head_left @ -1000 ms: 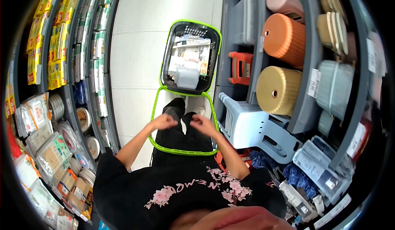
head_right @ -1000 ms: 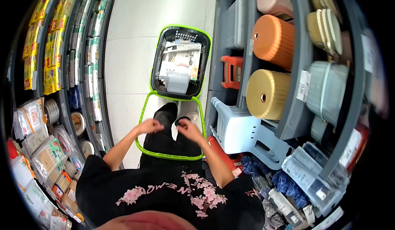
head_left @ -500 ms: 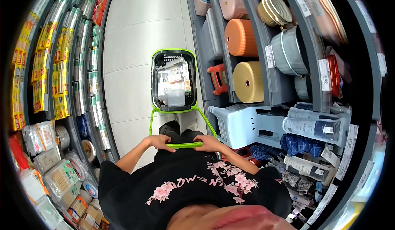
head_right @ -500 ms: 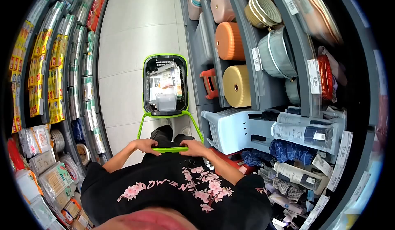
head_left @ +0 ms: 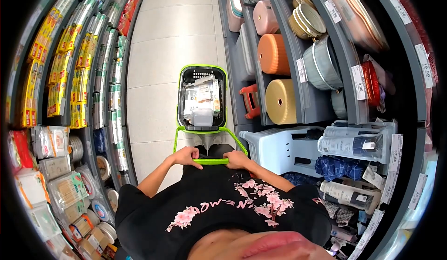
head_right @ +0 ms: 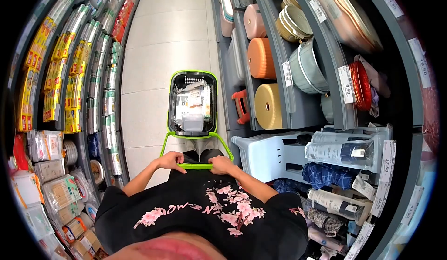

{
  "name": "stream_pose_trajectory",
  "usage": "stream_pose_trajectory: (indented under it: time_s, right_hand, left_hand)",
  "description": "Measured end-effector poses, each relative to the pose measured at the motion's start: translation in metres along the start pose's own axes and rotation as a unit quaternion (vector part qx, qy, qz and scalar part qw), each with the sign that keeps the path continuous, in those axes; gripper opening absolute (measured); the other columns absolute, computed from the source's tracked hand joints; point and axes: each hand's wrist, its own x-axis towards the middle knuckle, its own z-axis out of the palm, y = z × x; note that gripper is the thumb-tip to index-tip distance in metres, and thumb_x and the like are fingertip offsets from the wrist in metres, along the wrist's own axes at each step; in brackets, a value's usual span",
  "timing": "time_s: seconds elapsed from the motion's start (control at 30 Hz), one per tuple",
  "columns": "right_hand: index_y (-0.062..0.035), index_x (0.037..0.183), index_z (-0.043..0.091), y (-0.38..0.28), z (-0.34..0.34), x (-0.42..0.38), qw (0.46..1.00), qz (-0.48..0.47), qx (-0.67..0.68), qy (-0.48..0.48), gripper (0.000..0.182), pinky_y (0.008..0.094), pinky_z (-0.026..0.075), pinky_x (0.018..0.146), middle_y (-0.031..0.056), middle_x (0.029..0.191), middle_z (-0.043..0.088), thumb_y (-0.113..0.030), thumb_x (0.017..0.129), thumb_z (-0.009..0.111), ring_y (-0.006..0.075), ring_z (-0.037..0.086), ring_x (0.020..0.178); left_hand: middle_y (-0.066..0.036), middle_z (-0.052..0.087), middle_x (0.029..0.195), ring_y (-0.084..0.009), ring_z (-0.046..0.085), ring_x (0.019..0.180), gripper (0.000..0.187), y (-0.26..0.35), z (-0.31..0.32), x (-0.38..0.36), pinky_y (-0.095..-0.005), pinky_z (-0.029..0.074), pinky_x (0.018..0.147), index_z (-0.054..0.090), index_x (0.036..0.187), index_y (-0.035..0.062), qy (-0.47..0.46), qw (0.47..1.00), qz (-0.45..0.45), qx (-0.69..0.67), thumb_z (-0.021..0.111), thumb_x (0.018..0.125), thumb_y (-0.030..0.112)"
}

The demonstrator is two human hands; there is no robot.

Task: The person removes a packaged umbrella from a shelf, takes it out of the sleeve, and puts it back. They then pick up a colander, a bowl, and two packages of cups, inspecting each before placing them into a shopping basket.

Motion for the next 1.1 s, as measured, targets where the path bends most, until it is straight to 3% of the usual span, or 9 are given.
stream_pose_trajectory:
  time_s: [0.13,0.2,0.3,0.4,0.47,0.63,0.8,0.87,1.1]
  right_hand:
    - [-0.0095,0.103,0.07,0.012,0.006,0.008,0.999,-0.037,-0.022,0.003,0.033,0.0484,0.051,0.083,0.0225,0.094,0.069,-0.026,0.075,0.062,0.0401,0.066,0.09]
    - [-0.011,0.107,0.069,0.016,0.01,0.019,0.997,-0.063,-0.042,-0.005,0.035,0.0486,0.051,0.081,0.0197,0.091,0.069,-0.023,0.075,0.062,0.0391,0.066,0.089]
    - [-0.0105,0.11,0.069,0.02,0.011,0.03,0.998,-0.056,-0.024,-0.031,0.037,0.0472,0.051,0.084,0.0224,0.098,0.068,-0.028,0.079,0.06,0.0399,0.065,0.093]
    - [-0.0074,0.11,0.069,0.014,0.001,0.032,0.994,-0.059,0.006,-0.088,0.04,0.047,0.051,0.086,0.0252,0.103,0.067,-0.034,0.083,0.057,0.0415,0.064,0.097]
    - [-0.0045,0.106,0.069,0.016,0.013,0.049,0.985,-0.106,0.003,-0.134,0.038,0.0481,0.051,0.084,0.0258,0.1,0.067,-0.032,0.081,0.057,0.0431,0.064,0.095]
    - [0.0044,0.093,0.069,-0.033,0.07,0.107,0.983,-0.159,0.017,-0.095,0.034,0.0492,0.052,0.08,0.0305,0.091,0.066,-0.019,0.075,0.053,0.0439,0.065,0.089]
    - [0.0031,0.098,0.068,-0.05,0.086,0.124,0.982,-0.136,0.038,-0.125,0.035,0.0488,0.052,0.082,0.0287,0.098,0.066,-0.018,0.075,0.054,0.0416,0.066,0.092]
    - [0.0019,0.103,0.068,-0.036,0.076,0.114,0.987,-0.107,-0.013,-0.121,0.036,0.049,0.052,0.084,0.0264,0.102,0.067,-0.018,0.075,0.056,0.0402,0.066,0.095]
    - [-0.0013,0.1,0.069,0.091,0.026,0.09,0.988,-0.01,-0.126,-0.087,0.034,0.0459,0.054,0.082,0.0205,0.101,0.069,-0.023,0.075,0.063,0.0369,0.067,0.096]
  left_hand:
    - [-0.003,0.058,0.064,-0.0169,0.055,0.062,0.052,0.009,-0.001,-0.004,-0.0293,0.044,0.058,0.059,0.071,0.0049,-0.027,0.999,-0.046,-0.01,0.088,0.062,0.047]
    - [-0.007,0.063,0.068,-0.0207,0.06,0.066,0.047,0.005,0.002,0.003,-0.0331,0.047,0.061,0.063,0.073,0.0042,-0.038,0.998,-0.05,0.016,0.084,0.065,0.045]
    - [-0.017,0.068,0.08,-0.0348,0.066,0.083,0.035,0.034,0.003,0.003,-0.0444,0.052,0.072,0.069,0.086,0.0044,-0.019,0.977,-0.091,0.194,0.067,0.072,0.037]
    - [-0.018,0.069,0.081,-0.0365,0.067,0.085,0.032,0.024,0.021,0.006,-0.0451,0.053,0.076,0.07,0.085,0.0057,0.023,0.956,-0.113,0.269,0.063,0.071,0.033]
    - [-0.019,0.069,0.081,-0.0371,0.067,0.084,0.03,0.008,0.023,0.005,-0.0461,0.054,0.077,0.071,0.083,0.006,0.035,0.947,-0.127,0.292,0.062,0.069,0.031]
    - [-0.02,0.069,0.079,-0.0371,0.068,0.079,0.026,-0.016,-0.02,-0.033,-0.0465,0.055,0.073,0.071,0.076,0.0065,0.049,0.889,-0.188,0.414,0.06,0.065,0.028]
    - [-0.02,0.069,0.079,-0.0366,0.068,0.078,0.026,-0.068,-0.002,-0.04,-0.0458,0.055,0.072,0.071,0.076,0.0064,0.04,0.882,-0.231,0.408,0.06,0.064,0.027]
    - [-0.019,0.069,0.08,-0.0365,0.068,0.078,0.026,-0.068,0.016,-0.027,-0.0457,0.055,0.073,0.071,0.077,0.0061,0.08,0.886,-0.245,0.386,0.06,0.065,0.027]
    - [-0.02,0.069,0.082,-0.0362,0.068,0.079,0.025,-0.03,0.078,0.092,-0.0452,0.055,0.073,0.071,0.078,0.0042,0.152,0.92,-0.208,0.295,0.064,0.068,0.026]
